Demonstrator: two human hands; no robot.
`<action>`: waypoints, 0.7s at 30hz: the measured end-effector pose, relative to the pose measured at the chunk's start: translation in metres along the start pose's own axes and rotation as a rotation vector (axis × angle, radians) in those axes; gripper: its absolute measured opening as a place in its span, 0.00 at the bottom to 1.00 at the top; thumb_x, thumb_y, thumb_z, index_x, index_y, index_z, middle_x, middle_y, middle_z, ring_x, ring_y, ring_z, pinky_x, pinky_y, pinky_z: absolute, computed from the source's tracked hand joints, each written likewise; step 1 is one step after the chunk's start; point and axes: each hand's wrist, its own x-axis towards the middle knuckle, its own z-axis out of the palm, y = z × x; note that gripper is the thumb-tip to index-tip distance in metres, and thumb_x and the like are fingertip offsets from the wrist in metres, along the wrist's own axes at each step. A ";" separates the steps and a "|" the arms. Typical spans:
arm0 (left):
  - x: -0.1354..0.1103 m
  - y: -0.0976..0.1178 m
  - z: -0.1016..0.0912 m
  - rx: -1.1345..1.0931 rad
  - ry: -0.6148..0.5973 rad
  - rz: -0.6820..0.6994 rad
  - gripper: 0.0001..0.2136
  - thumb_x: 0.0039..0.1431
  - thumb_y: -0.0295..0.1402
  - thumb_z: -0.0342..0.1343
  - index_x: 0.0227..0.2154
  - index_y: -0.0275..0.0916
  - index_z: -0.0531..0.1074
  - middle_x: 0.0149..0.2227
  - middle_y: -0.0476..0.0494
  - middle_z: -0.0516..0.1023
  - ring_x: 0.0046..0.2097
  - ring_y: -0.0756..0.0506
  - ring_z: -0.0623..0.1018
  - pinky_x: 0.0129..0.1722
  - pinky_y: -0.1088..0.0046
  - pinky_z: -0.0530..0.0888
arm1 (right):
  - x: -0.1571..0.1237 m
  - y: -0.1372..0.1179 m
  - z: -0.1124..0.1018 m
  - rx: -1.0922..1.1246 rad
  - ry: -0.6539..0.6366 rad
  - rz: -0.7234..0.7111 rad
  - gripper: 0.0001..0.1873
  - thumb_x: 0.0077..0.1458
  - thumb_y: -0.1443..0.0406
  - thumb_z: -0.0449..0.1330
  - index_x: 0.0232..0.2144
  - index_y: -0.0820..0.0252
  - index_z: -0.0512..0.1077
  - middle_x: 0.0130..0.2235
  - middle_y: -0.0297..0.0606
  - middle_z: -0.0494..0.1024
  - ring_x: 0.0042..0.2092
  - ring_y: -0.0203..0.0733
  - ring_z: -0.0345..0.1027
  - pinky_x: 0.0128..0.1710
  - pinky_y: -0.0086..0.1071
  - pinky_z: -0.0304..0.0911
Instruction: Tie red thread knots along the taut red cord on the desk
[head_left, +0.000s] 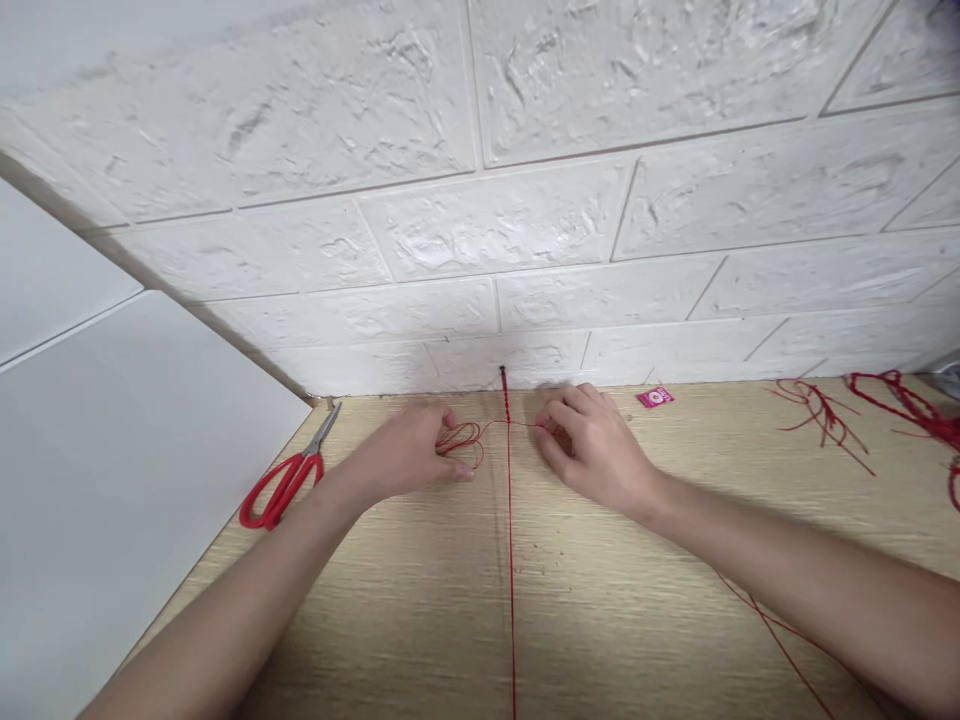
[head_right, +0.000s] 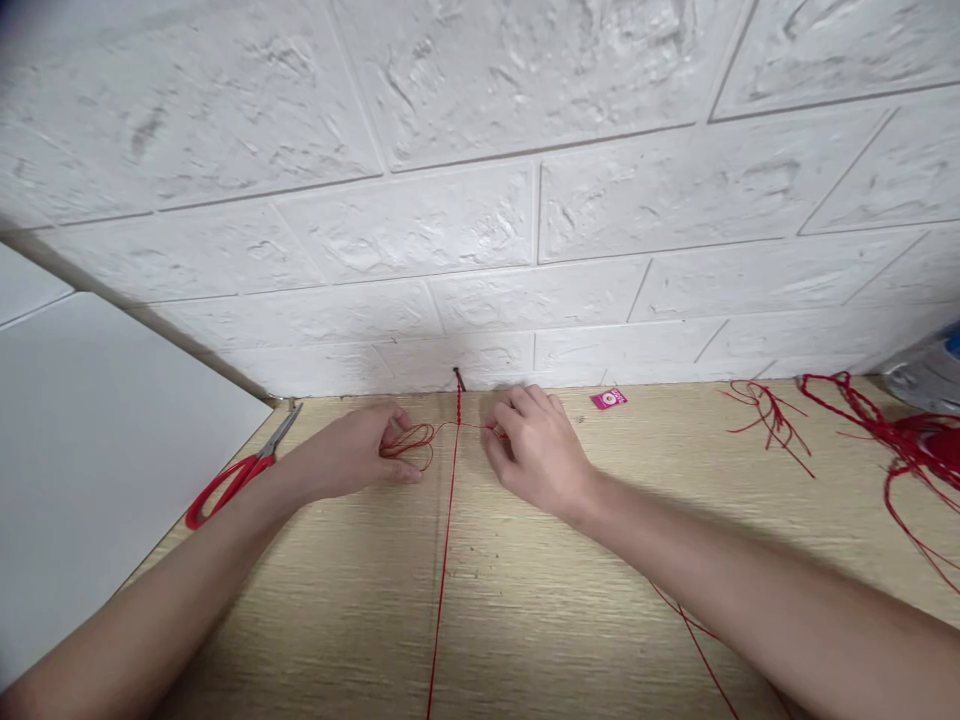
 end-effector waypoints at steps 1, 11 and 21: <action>0.000 0.002 0.000 -0.022 -0.035 0.003 0.16 0.45 0.45 0.67 0.34 0.42 0.73 0.30 0.48 0.79 0.29 0.44 0.76 0.25 0.71 0.66 | 0.000 0.000 0.000 0.001 0.000 0.006 0.04 0.60 0.67 0.56 0.32 0.58 0.70 0.41 0.44 0.74 0.45 0.49 0.63 0.43 0.40 0.57; -0.008 0.039 -0.015 -0.070 -0.202 -0.019 0.17 0.60 0.37 0.55 0.18 0.40 0.63 0.18 0.52 0.69 0.21 0.50 0.66 0.20 0.73 0.57 | 0.003 0.004 0.002 0.065 -0.021 0.049 0.06 0.60 0.67 0.57 0.30 0.58 0.70 0.37 0.42 0.73 0.42 0.47 0.63 0.43 0.39 0.57; -0.033 0.108 0.019 -0.347 0.298 0.084 0.09 0.64 0.39 0.56 0.40 0.40 0.73 0.40 0.43 0.79 0.40 0.44 0.76 0.36 0.68 0.72 | 0.008 0.011 0.006 0.244 0.027 0.097 0.07 0.59 0.69 0.58 0.27 0.58 0.70 0.31 0.36 0.72 0.37 0.43 0.63 0.40 0.37 0.55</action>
